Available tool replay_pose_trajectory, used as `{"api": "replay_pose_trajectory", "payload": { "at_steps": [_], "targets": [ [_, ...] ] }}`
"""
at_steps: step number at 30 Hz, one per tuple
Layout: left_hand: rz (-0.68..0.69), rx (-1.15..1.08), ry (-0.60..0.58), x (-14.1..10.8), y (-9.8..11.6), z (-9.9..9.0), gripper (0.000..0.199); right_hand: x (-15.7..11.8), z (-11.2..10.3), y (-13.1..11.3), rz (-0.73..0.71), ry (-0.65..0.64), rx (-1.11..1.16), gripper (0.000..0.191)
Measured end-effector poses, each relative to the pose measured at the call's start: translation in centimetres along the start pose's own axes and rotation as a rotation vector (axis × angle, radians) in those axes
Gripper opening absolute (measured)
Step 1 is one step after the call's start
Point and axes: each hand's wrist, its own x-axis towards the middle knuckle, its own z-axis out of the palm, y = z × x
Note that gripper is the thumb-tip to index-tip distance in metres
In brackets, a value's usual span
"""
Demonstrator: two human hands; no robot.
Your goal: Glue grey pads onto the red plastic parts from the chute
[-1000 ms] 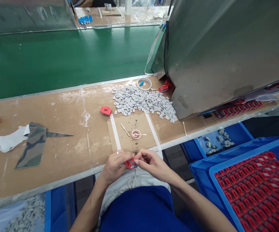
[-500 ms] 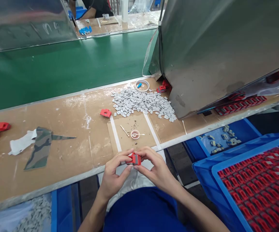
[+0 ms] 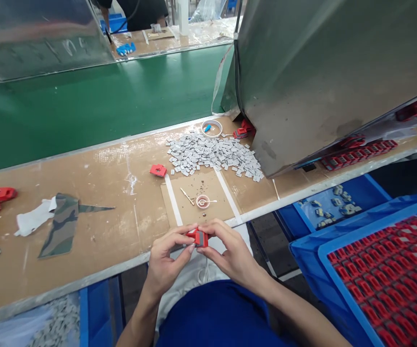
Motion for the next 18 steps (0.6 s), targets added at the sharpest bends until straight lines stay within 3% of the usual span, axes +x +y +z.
{"api": "replay_pose_trajectory", "payload": {
  "at_steps": [3,6,10,13,15,18],
  "targets": [
    [0.039,0.007,-0.009,-0.1,0.1,-0.3,0.010,0.0,0.1,-0.2,-0.038,-0.025,0.004,0.020],
    [0.064,0.021,-0.019,-0.3,0.2,-0.4,0.014,0.0,0.7,0.0,-0.007,0.032,0.144,0.022],
    [0.088,-0.006,-0.024,-0.4,-0.2,0.1,0.037,-0.3,2.0,0.6,0.195,0.126,0.589,0.024],
    [0.145,0.059,-0.006,0.0,-0.6,0.3,0.042,-0.5,2.4,0.8,0.321,0.080,0.760,0.027],
    [0.225,0.145,-0.001,0.4,-0.8,0.2,0.038,-0.6,2.2,0.8,0.344,0.055,0.709,0.031],
    [0.286,0.252,-0.044,1.0,-0.7,0.0,0.038,-0.6,1.4,0.5,0.252,0.104,0.431,0.027]
  ]
}}
